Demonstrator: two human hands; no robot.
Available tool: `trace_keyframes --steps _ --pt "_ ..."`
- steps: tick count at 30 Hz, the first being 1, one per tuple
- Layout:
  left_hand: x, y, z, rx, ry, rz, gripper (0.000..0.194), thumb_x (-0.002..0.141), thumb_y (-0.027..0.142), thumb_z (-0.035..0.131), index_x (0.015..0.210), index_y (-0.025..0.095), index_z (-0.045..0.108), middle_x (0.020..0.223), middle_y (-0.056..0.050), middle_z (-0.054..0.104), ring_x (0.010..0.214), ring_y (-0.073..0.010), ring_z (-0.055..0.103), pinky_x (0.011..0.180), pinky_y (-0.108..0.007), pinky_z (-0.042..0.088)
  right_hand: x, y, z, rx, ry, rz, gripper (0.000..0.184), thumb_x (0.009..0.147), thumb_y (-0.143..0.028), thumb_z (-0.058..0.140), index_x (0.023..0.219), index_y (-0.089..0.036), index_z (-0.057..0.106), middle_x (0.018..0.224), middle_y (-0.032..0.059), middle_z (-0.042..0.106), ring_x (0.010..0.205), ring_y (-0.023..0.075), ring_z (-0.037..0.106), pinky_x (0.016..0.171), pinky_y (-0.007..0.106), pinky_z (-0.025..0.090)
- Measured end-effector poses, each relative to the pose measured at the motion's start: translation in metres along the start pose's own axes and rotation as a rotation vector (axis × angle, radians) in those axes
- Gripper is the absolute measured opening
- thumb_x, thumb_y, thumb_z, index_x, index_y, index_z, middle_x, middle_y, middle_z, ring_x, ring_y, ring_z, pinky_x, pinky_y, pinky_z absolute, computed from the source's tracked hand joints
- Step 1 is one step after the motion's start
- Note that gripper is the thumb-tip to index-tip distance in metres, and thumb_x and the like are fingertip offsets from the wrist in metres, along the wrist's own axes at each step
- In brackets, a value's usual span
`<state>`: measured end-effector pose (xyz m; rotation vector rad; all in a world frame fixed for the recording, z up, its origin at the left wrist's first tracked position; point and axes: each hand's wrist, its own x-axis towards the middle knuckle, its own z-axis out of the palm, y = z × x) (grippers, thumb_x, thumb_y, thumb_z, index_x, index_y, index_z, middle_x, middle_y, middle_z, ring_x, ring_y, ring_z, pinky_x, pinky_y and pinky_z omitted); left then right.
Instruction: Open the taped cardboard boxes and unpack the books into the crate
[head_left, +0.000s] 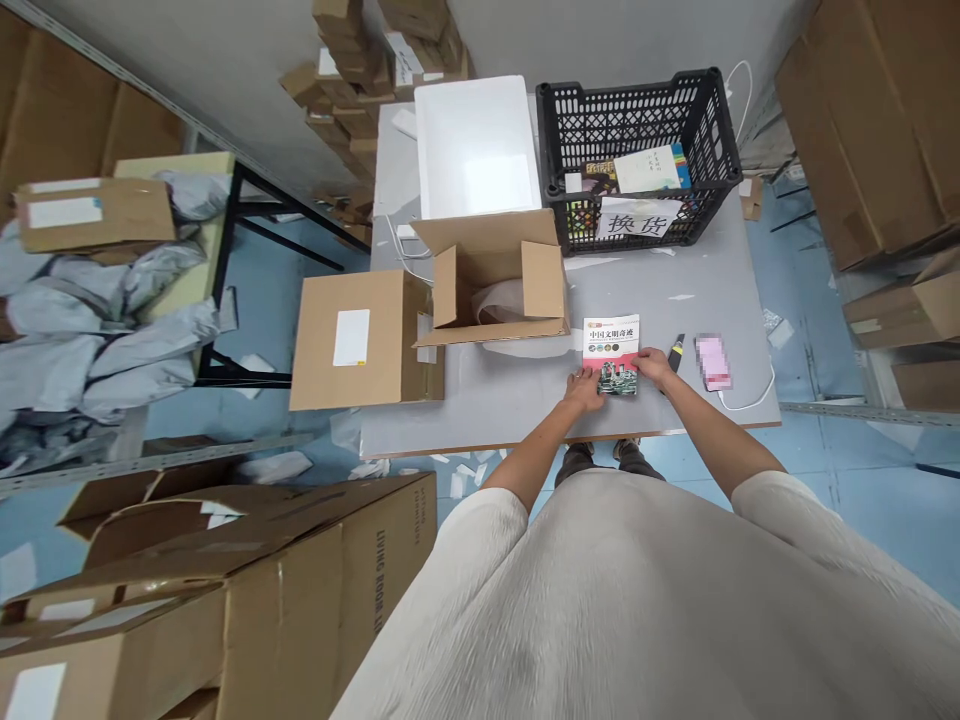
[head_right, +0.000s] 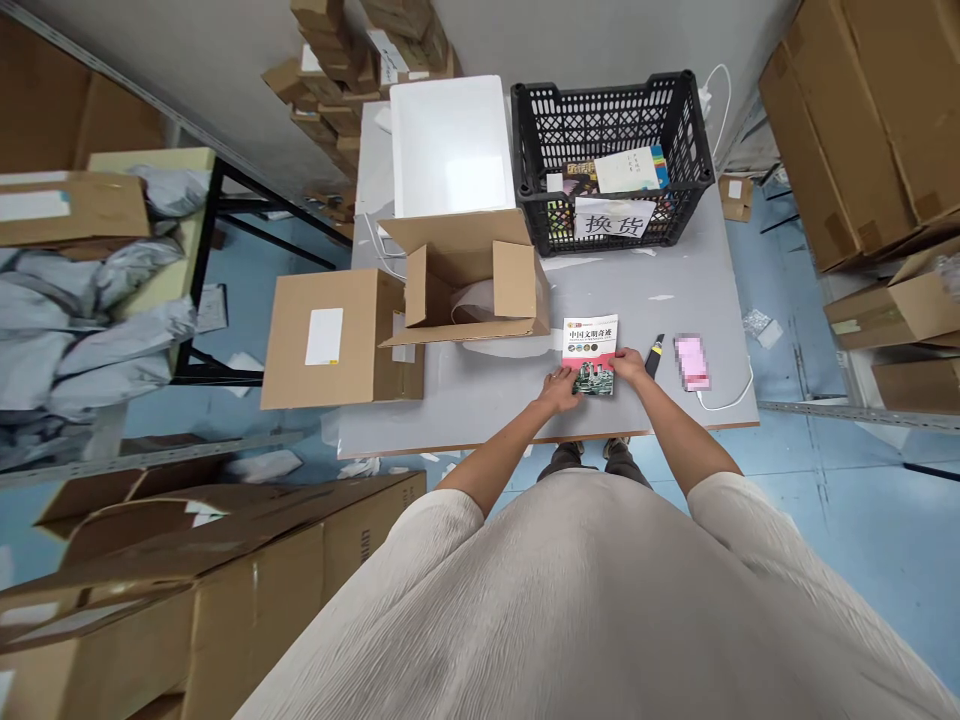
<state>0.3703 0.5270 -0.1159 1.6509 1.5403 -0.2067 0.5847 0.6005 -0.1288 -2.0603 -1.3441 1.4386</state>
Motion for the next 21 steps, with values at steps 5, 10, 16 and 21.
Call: trace_keyframes --steps 5,10,16,21 --pt "0.0 0.036 -0.015 -0.226 0.2 0.153 0.049 0.109 0.045 0.058 0.151 0.021 0.068 0.158 -0.014 0.067 0.149 -0.0334 0.06 0.122 -0.042 0.046 -0.009 -0.022 -0.015 0.005 0.053 0.032 0.013 0.071 -0.021 0.074 0.084 -0.023 0.071 0.086 0.002 0.078 0.08 0.0195 0.07 0.07 0.027 0.053" --pt "-0.001 0.078 -0.025 -0.323 0.307 0.208 0.037 0.096 0.042 0.08 0.126 0.02 0.077 0.12 -0.012 0.082 0.113 -0.0309 0.075 0.098 -0.035 0.055 -0.021 -0.044 -0.033 -0.062 0.113 -0.021 0.016 0.07 -0.025 0.079 0.085 -0.024 0.072 0.083 0.0009 0.078 0.083 0.021 0.071 0.074 0.029 0.054" --pt "0.003 0.076 -0.023 -0.422 0.379 0.152 0.027 0.089 0.009 0.072 0.113 0.02 0.08 0.102 -0.012 0.082 0.106 -0.033 0.077 0.098 -0.038 0.055 -0.029 -0.046 -0.04 0.156 -0.056 -0.076 0.018 0.081 -0.026 0.081 0.096 -0.023 0.073 0.093 0.004 0.083 0.088 0.0197 0.077 0.079 0.028 0.058" --pt "0.01 0.052 -0.025 -0.677 0.455 0.055 0.036 0.087 0.003 0.063 0.114 0.02 0.08 0.098 -0.009 0.084 0.099 -0.0308 0.079 0.096 -0.04 0.059 -0.03 -0.027 -0.054 0.238 -0.035 0.051 0.013 0.086 -0.024 0.076 0.099 -0.021 0.075 0.103 0.0056 0.083 0.093 0.0181 0.077 0.071 0.024 0.055"
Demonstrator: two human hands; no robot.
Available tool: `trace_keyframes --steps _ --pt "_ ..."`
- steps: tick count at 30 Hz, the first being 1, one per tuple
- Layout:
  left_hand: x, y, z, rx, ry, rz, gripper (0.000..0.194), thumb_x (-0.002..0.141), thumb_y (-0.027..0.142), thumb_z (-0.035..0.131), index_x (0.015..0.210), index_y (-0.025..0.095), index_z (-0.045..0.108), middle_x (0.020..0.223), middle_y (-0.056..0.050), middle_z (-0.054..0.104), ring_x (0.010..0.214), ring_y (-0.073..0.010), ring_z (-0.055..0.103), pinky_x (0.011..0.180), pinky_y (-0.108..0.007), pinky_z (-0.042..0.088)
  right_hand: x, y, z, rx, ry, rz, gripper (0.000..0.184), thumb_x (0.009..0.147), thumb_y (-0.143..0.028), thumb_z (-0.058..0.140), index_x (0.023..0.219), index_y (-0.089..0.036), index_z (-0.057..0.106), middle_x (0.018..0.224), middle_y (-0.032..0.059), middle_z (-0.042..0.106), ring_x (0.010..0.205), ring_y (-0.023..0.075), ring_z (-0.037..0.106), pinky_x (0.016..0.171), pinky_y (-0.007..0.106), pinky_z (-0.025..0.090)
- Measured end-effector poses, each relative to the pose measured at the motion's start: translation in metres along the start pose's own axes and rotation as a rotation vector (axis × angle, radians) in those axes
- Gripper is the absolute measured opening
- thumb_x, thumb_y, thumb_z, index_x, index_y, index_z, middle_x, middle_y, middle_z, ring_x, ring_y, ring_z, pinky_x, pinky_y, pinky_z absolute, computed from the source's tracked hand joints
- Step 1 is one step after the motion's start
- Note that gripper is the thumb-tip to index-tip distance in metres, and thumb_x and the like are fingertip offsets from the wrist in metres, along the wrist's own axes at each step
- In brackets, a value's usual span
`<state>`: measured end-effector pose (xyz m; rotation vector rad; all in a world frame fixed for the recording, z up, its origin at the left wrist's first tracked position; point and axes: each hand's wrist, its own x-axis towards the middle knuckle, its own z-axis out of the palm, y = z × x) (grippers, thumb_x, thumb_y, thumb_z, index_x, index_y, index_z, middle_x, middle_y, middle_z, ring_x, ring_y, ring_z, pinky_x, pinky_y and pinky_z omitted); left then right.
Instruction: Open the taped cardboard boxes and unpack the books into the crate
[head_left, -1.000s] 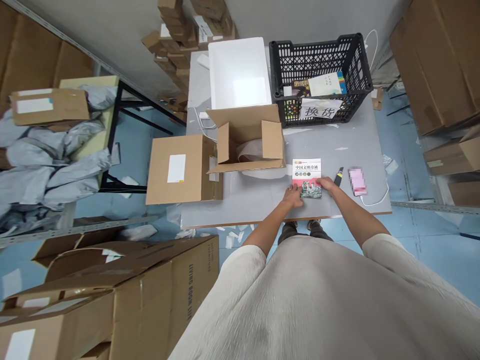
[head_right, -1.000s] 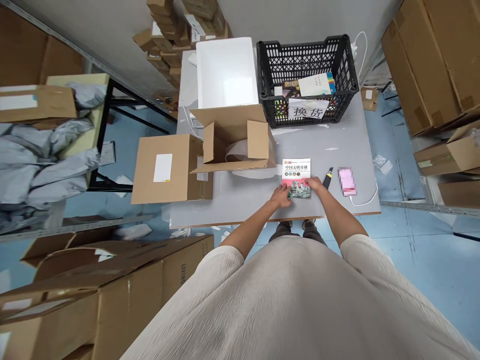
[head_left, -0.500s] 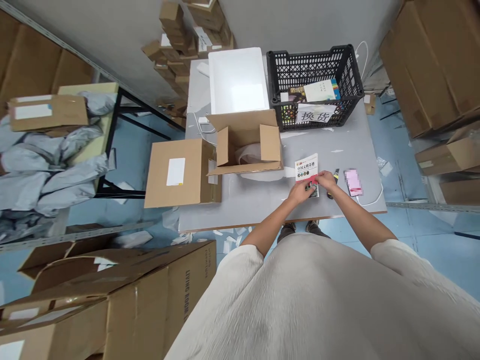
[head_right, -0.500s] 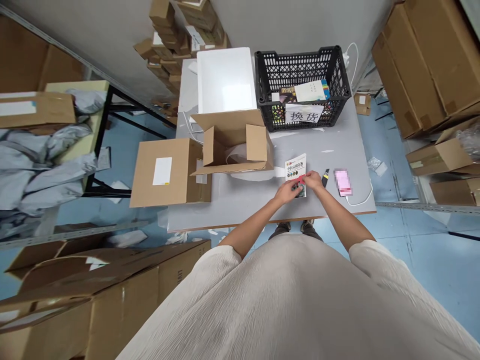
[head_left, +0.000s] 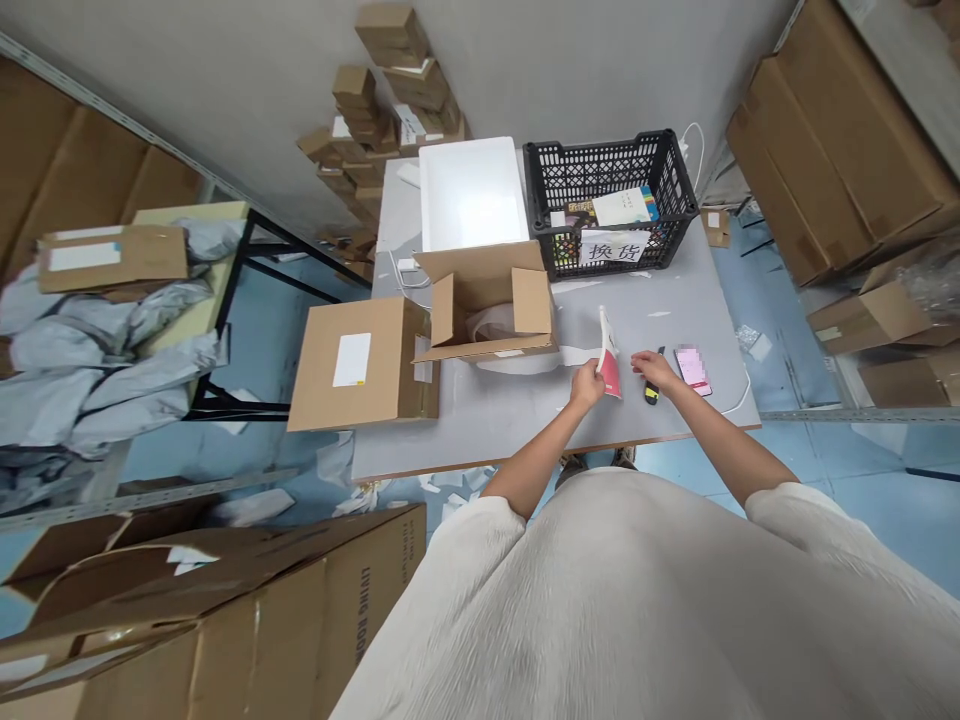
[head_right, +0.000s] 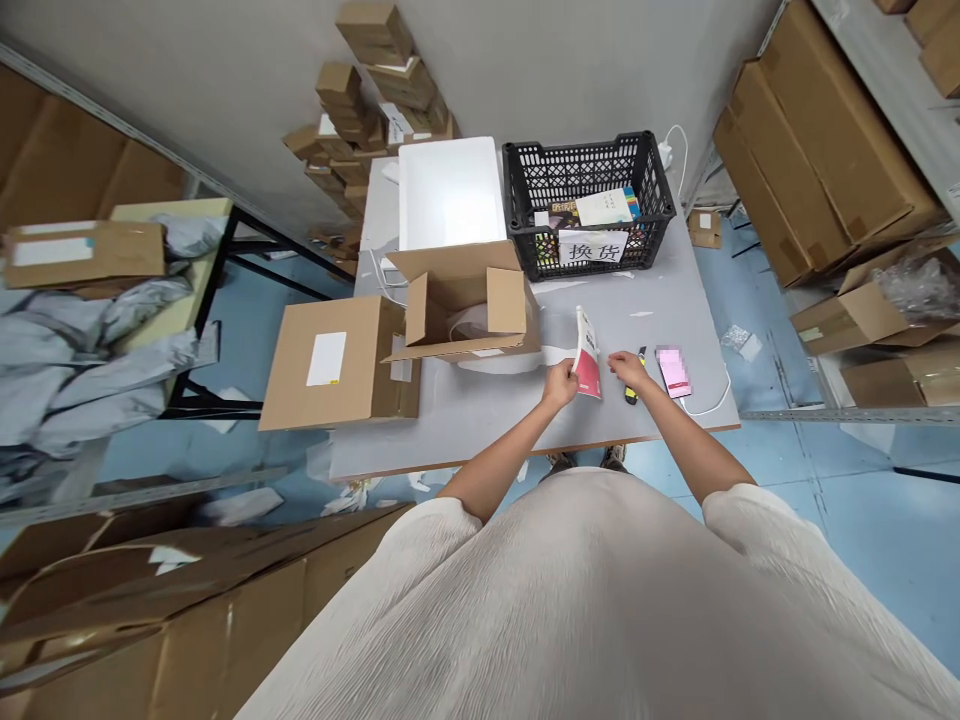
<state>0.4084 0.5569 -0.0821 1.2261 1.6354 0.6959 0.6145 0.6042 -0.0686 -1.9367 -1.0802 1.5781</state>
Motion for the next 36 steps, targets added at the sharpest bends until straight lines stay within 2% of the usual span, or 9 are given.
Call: trace_keyframes --steps 3,7,12,18,23,27,31,33,36 --pt "0.005 -0.009 -0.001 -0.228 -0.013 -0.045 0.035 0.087 0.005 0.061 0.115 0.018 0.077 0.108 -0.01 0.086 0.099 -0.0275 0.081 0.094 -0.039 0.062 -0.003 0.012 -0.011 0.006 0.029 0.097 0.01 0.083 -0.022 0.078 0.092 -0.022 0.073 0.092 0.0045 0.08 0.087 0.0188 0.075 0.066 0.023 0.054" --pt "0.005 -0.023 0.001 -0.513 -0.069 -0.07 0.033 0.084 0.012 0.067 0.116 0.018 0.076 0.109 -0.01 0.087 0.097 -0.0253 0.082 0.093 -0.038 0.065 -0.008 0.024 -0.019 0.029 0.01 0.169 0.015 0.081 -0.025 0.085 0.085 -0.022 0.07 0.082 0.0067 0.078 0.078 0.02 0.075 0.061 0.025 0.056" --pt "0.004 -0.038 -0.004 -0.546 -0.091 -0.05 0.034 0.082 0.02 0.075 0.115 0.018 0.077 0.107 -0.01 0.086 0.098 -0.0266 0.082 0.096 -0.043 0.066 -0.015 0.029 -0.025 0.063 0.022 0.218 0.018 0.082 -0.023 0.089 0.084 -0.021 0.071 0.079 0.0081 0.079 0.072 0.0187 0.072 0.056 0.024 0.053" --pt "0.007 -0.039 -0.006 -0.52 -0.112 -0.043 0.035 0.08 0.019 0.074 0.114 0.019 0.079 0.107 -0.011 0.086 0.105 -0.0294 0.081 0.104 -0.047 0.064 -0.019 0.027 -0.03 0.123 0.034 0.156 0.026 0.076 -0.023 0.092 0.079 -0.023 0.067 0.082 0.004 0.08 0.076 0.0175 0.072 0.067 0.026 0.057" --pt "0.01 -0.033 -0.009 -0.372 -0.012 -0.122 0.036 0.078 0.015 0.075 0.113 0.02 0.079 0.104 -0.008 0.084 0.103 -0.0262 0.079 0.103 -0.041 0.062 -0.023 0.013 -0.033 0.149 0.027 -0.049 0.027 0.075 -0.026 0.087 0.079 -0.026 0.06 0.079 0.0002 0.079 0.082 0.02 0.074 0.078 0.03 0.06" --pt "0.014 -0.019 -0.007 -0.319 0.067 -0.146 0.041 0.08 0.013 0.078 0.121 0.021 0.077 0.119 -0.01 0.082 0.113 -0.0247 0.078 0.108 -0.039 0.059 -0.027 -0.001 -0.028 0.059 0.036 -0.132 0.025 0.077 -0.031 0.083 0.085 -0.027 0.06 0.078 -0.0013 0.078 0.079 0.0213 0.075 0.075 0.03 0.059" --pt "0.014 0.005 0.009 -0.386 -0.052 -0.066 0.015 0.094 0.021 0.075 0.108 0.02 0.08 0.115 -0.009 0.085 0.111 -0.0245 0.078 0.106 -0.038 0.06 -0.031 -0.008 -0.015 -0.084 0.094 -0.167 0.023 0.076 -0.036 0.083 0.085 -0.027 0.063 0.083 -0.0008 0.08 0.075 0.0201 0.074 0.069 0.029 0.057" --pt "0.013 0.016 0.018 -0.419 -0.099 -0.024 0.015 0.097 0.031 0.077 0.107 0.02 0.082 0.11 -0.008 0.086 0.11 -0.0255 0.078 0.104 -0.038 0.061 -0.034 -0.01 -0.007 -0.114 0.087 -0.19 0.02 0.078 -0.037 0.082 0.086 -0.026 0.068 0.085 0.0006 0.082 0.077 0.0208 0.075 0.07 0.029 0.058" --pt "0.012 0.025 0.025 -0.433 -0.075 -0.023 0.028 0.097 0.046 0.08 0.107 0.021 0.083 0.102 -0.007 0.086 0.105 -0.0258 0.079 0.099 -0.037 0.062 -0.042 -0.012 0.003 -0.191 0.096 -0.285 0.011 0.083 -0.034 0.08 0.09 -0.026 0.077 0.09 0.0027 0.085 0.085 0.0233 0.078 0.079 0.031 0.06"
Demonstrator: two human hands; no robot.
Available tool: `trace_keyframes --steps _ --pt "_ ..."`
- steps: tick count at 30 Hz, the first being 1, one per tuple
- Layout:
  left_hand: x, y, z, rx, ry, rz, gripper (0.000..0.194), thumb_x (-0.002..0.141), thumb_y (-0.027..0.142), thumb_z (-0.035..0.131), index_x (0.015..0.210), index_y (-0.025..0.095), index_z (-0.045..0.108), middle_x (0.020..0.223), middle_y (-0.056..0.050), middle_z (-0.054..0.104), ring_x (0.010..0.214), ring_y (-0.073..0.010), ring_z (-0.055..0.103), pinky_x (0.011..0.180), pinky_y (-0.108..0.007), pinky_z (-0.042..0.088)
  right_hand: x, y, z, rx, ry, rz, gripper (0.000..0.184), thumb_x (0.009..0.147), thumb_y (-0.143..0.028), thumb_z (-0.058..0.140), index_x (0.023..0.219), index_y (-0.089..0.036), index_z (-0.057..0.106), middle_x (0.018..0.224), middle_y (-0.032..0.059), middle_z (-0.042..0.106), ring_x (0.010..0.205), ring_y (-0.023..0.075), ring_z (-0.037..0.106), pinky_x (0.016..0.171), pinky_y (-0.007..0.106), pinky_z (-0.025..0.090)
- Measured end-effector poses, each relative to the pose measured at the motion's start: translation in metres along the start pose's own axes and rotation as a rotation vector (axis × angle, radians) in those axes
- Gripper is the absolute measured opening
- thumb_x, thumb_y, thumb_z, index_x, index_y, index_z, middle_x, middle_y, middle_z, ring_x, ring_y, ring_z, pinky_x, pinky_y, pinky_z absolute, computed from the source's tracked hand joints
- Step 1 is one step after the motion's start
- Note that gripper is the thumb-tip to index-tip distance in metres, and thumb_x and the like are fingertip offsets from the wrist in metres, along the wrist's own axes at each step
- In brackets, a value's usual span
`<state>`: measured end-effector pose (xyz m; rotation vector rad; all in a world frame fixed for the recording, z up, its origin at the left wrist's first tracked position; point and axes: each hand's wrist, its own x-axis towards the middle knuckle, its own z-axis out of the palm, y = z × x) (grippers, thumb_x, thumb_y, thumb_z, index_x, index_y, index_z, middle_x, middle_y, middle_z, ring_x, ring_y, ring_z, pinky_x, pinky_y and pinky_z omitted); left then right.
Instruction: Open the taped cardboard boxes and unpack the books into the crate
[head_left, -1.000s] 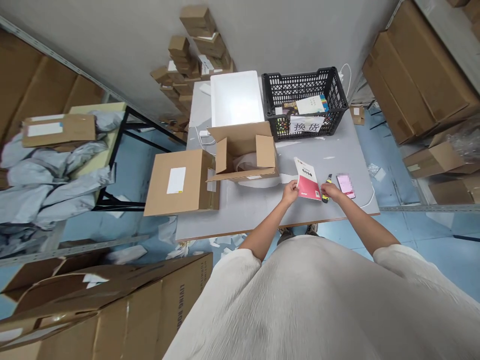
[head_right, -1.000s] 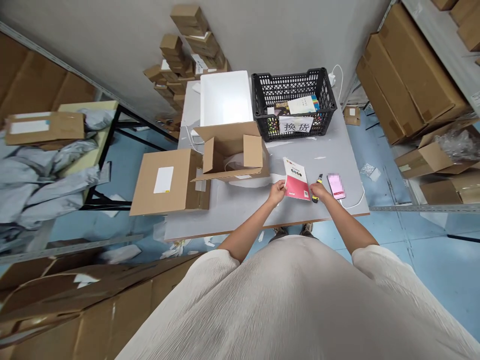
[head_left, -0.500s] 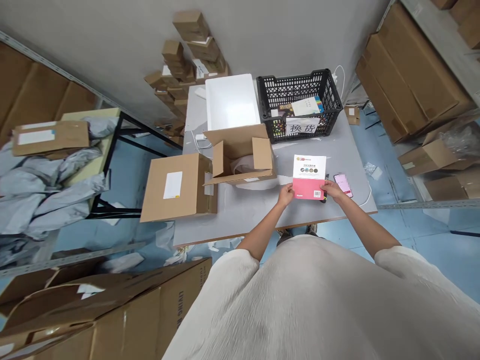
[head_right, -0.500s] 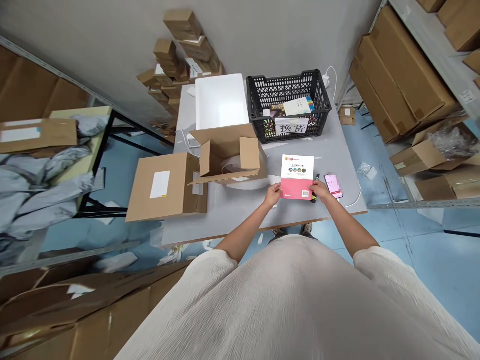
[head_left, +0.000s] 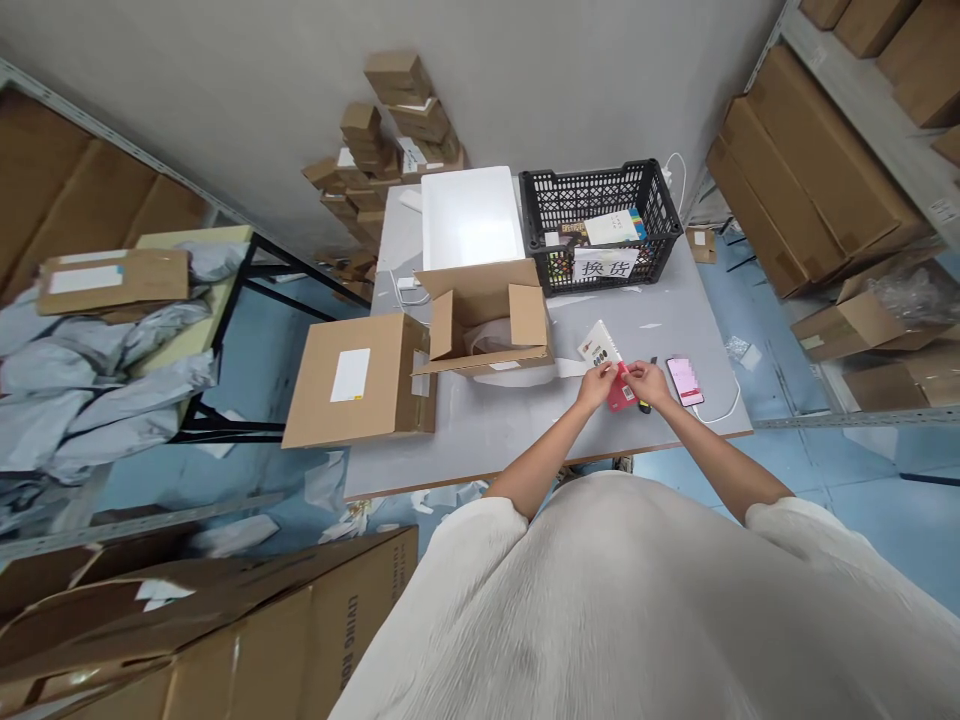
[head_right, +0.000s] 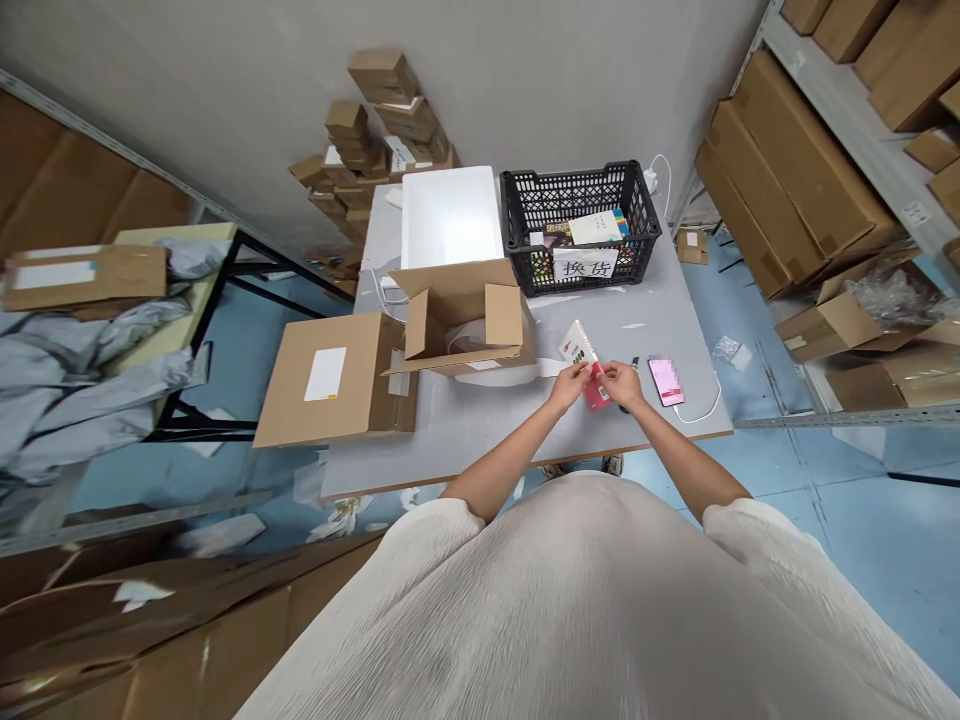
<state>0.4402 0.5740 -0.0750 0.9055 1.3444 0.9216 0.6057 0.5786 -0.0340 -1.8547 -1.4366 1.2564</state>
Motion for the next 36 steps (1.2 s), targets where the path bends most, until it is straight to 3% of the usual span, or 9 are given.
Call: trace_keyframes --steps 3,8,12,17,21,26,30,33,36 --pt "0.0 0.001 -0.001 -0.027 0.026 -0.05 0.033 0.099 0.053 0.078 0.105 0.02 0.08 0.101 -0.009 0.085 0.099 -0.0241 0.08 0.093 -0.035 0.062 -0.009 -0.005 0.005 -0.13 0.001 -0.124 0.01 0.088 -0.029 0.08 0.096 -0.028 0.085 0.097 0.0041 0.086 0.099 0.0274 0.079 0.095 0.035 0.059" --pt "0.006 -0.001 -0.01 -0.103 0.083 -0.148 0.022 0.102 0.041 0.072 0.101 0.019 0.072 0.098 -0.01 0.084 0.085 -0.0205 0.08 0.087 -0.035 0.064 -0.022 -0.006 0.013 -0.24 -0.055 -0.239 0.022 0.091 -0.025 0.08 0.11 -0.031 0.089 0.101 0.0059 0.086 0.117 0.0324 0.075 0.113 0.041 0.054" --pt "0.01 -0.006 -0.019 -0.034 0.165 -0.166 0.016 0.096 0.034 0.075 0.102 0.02 0.072 0.097 -0.008 0.084 0.091 -0.023 0.079 0.092 -0.039 0.064 -0.018 0.004 0.015 -0.14 -0.131 -0.198 0.019 0.093 -0.024 0.075 0.107 -0.03 0.087 0.118 0.0045 0.086 0.114 0.0277 0.077 0.114 0.041 0.056" --pt "0.009 -0.009 -0.029 -0.019 0.168 -0.145 0.008 0.095 0.027 0.067 0.098 0.02 0.07 0.106 -0.009 0.083 0.097 -0.0233 0.077 0.095 -0.039 0.062 0.0 0.021 0.001 -0.108 -0.007 -0.05 0.037 0.089 -0.027 0.077 0.126 -0.025 0.08 0.14 0.0109 0.078 0.127 0.0284 0.073 0.12 0.045 0.054" --pt "0.006 -0.005 -0.034 -0.029 0.124 -0.11 0.009 0.095 0.028 0.066 0.098 0.021 0.071 0.099 -0.005 0.082 0.091 -0.0206 0.075 0.089 -0.034 0.062 0.008 0.03 -0.011 -0.032 0.019 0.043 0.051 0.084 -0.03 0.081 0.134 -0.024 0.073 0.142 0.0114 0.076 0.131 0.0285 0.072 0.115 0.043 0.057" --pt "0.005 0.005 -0.042 -0.059 0.099 -0.046 0.009 0.095 0.025 0.063 0.098 0.021 0.07 0.102 -0.005 0.082 0.091 -0.0192 0.073 0.087 -0.031 0.06 0.005 0.029 -0.018 0.13 -0.044 0.171 0.036 0.087 -0.035 0.08 0.119 -0.023 0.073 0.127 0.0102 0.082 0.114 0.0248 0.076 0.1 0.035 0.06" --pt "0.006 0.015 -0.05 -0.033 0.145 -0.01 0.008 0.096 0.023 0.062 0.097 0.021 0.07 0.106 -0.006 0.083 0.096 -0.0206 0.074 0.088 -0.03 0.059 0.002 0.023 -0.026 0.247 -0.128 0.249 0.029 0.082 -0.042 0.085 0.1 -0.023 0.073 0.104 0.0056 0.083 0.091 0.0202 0.074 0.081 0.028 0.059" --pt "0.008 0.024 -0.053 -0.041 0.169 0.001 0.01 0.098 0.028 0.064 0.097 0.021 0.071 0.107 -0.007 0.083 0.098 -0.0216 0.075 0.088 -0.031 0.06 0.001 0.017 -0.034 0.269 -0.124 0.231 0.034 0.074 -0.044 0.09 0.092 -0.023 0.07 0.089 0.0019 0.079 0.078 0.0172 0.069 0.07 0.026 0.055" --pt "0.006 0.031 -0.054 -0.121 0.131 -0.023 0.015 0.101 0.033 0.063 0.1 0.021 0.072 0.103 -0.006 0.083 0.09 -0.0193 0.075 0.084 -0.03 0.06 0.003 0.007 -0.041 0.324 -0.078 0.144 0.043 0.068 -0.051 0.092 0.094 -0.023 0.07 0.088 0.0022 0.079 0.078 0.0187 0.069 0.069 0.028 0.054"
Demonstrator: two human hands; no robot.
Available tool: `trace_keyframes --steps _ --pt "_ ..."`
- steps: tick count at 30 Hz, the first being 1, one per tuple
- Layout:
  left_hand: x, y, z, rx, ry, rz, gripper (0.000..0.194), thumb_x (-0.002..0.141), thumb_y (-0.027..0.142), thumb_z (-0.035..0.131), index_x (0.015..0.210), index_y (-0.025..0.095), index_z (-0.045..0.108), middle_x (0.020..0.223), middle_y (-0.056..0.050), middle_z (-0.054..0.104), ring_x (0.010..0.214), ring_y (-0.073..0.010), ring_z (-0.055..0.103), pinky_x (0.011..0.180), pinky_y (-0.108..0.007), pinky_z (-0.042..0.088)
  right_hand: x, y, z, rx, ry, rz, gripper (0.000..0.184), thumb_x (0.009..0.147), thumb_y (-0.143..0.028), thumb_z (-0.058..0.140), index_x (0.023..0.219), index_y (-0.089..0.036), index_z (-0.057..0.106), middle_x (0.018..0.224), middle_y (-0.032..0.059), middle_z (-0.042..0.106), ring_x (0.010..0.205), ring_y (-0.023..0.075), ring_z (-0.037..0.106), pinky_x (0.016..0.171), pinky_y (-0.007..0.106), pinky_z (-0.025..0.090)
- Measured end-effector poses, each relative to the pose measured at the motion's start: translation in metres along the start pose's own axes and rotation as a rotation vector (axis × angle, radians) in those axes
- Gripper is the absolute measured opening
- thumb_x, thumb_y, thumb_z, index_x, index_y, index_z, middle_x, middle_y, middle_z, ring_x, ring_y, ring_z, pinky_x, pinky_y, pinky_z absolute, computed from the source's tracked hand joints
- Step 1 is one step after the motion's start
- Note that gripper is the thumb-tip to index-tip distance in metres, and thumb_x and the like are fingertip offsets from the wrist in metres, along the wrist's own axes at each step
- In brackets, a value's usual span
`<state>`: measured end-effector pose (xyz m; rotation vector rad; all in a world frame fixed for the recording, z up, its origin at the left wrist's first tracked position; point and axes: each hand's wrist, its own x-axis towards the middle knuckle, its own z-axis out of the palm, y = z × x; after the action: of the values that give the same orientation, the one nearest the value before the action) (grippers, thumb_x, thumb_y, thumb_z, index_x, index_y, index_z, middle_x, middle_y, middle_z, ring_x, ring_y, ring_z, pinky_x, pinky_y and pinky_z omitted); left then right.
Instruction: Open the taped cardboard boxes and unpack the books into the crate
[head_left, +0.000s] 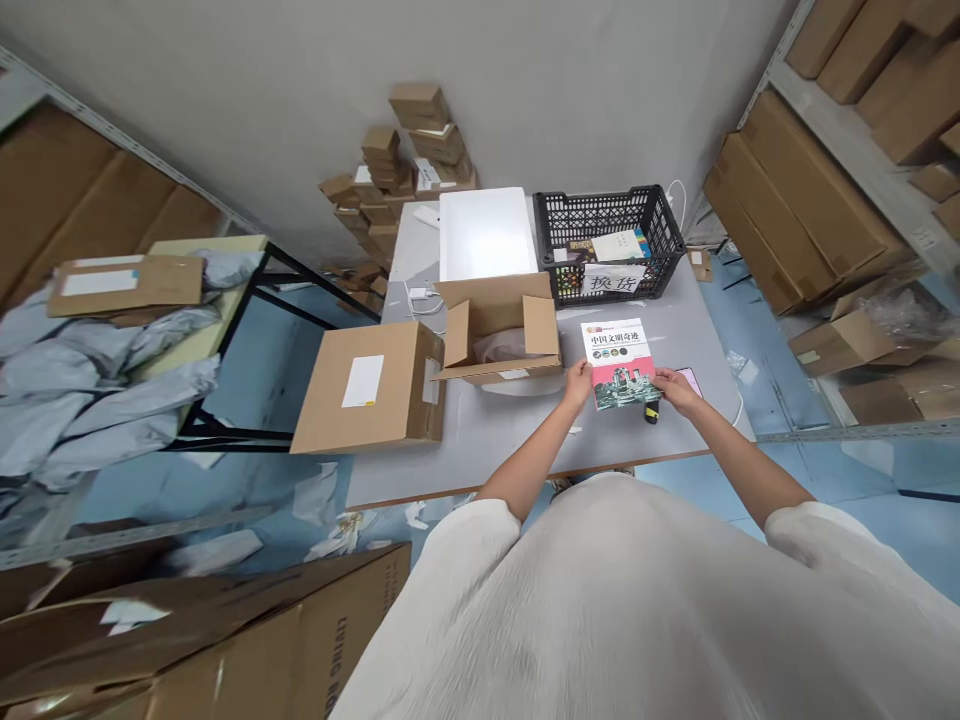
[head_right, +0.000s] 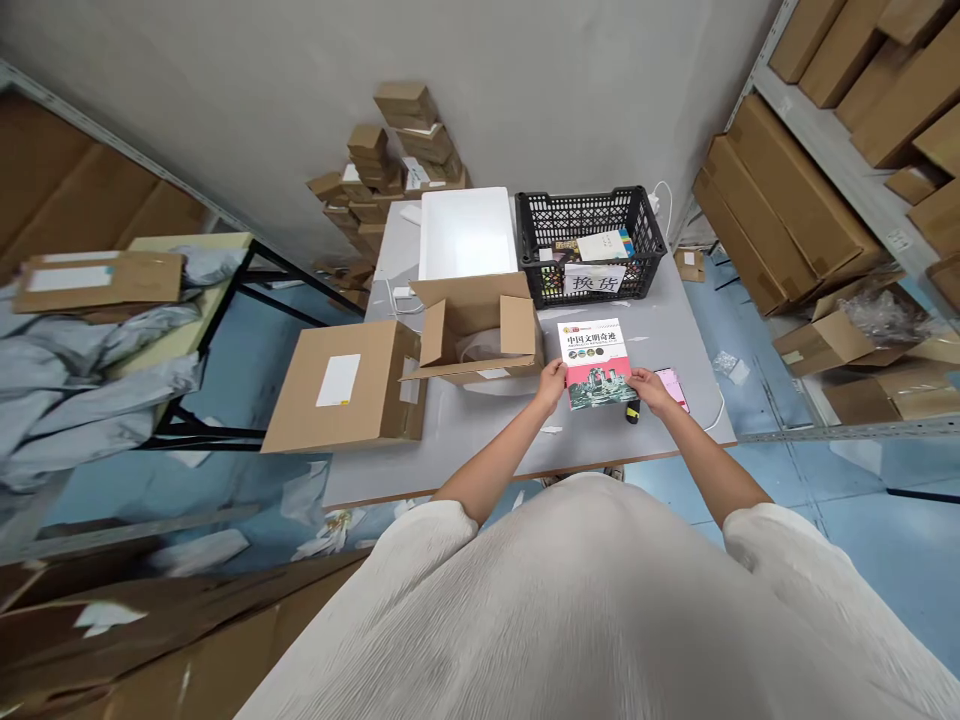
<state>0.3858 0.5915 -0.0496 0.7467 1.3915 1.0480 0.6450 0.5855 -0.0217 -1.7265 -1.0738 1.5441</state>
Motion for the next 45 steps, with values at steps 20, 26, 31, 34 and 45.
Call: trace_keyframes --steps 20,26,31,34,45 --pt "0.011 0.042 0.004 0.307 -0.078 0.057 0.024 0.101 0.031 0.078 0.121 0.022 0.068 0.086 0.003 0.071 0.054 -0.0143 0.071 0.063 -0.027 0.05 0.021 -0.075 -0.025 -0.28 0.048 -0.227 0.057 0.079 -0.043 0.089 0.128 -0.019 0.072 0.072 -0.0019 0.071 0.065 0.0204 0.067 0.069 0.035 0.059" --pt "0.043 0.056 0.02 0.172 -0.018 0.067 0.028 0.1 0.023 0.076 0.127 0.02 0.07 0.089 0.003 0.071 0.058 -0.0119 0.071 0.061 -0.024 0.051 0.071 -0.085 -0.032 -0.188 0.06 -0.262 0.059 0.074 -0.057 0.091 0.115 -0.02 0.071 0.072 -0.0022 0.071 0.064 0.0189 0.067 0.069 0.035 0.06" --pt "0.088 0.07 0.036 -0.008 0.067 0.05 0.021 0.094 0.017 0.083 0.112 0.017 0.074 0.088 0.001 0.073 0.066 -0.0121 0.074 0.072 -0.025 0.06 0.12 -0.101 -0.035 -0.06 0.077 -0.273 0.06 0.068 -0.059 0.095 0.108 -0.021 0.071 0.071 -0.0014 0.07 0.068 0.0203 0.069 0.067 0.034 0.06" --pt "0.118 0.082 0.044 -0.073 0.079 0.063 0.017 0.093 0.017 0.085 0.107 0.016 0.076 0.082 0.0 0.073 0.067 -0.0132 0.075 0.075 -0.028 0.063 0.151 -0.115 -0.034 0.012 0.137 -0.248 0.054 0.067 -0.053 0.096 0.104 -0.021 0.072 0.074 -0.0002 0.073 0.067 0.0186 0.069 0.066 0.033 0.06" --pt "0.205 0.122 0.07 -0.062 0.243 0.153 0.048 0.092 0.015 0.081 0.139 0.014 0.077 0.139 -0.017 0.078 0.114 -0.0287 0.083 0.105 -0.044 0.067 0.23 -0.162 -0.04 0.259 0.111 -0.276 0.044 0.082 -0.033 0.092 0.12 -0.021 0.074 0.113 0.0093 0.085 0.111 0.0245 0.083 0.101 0.04 0.07"
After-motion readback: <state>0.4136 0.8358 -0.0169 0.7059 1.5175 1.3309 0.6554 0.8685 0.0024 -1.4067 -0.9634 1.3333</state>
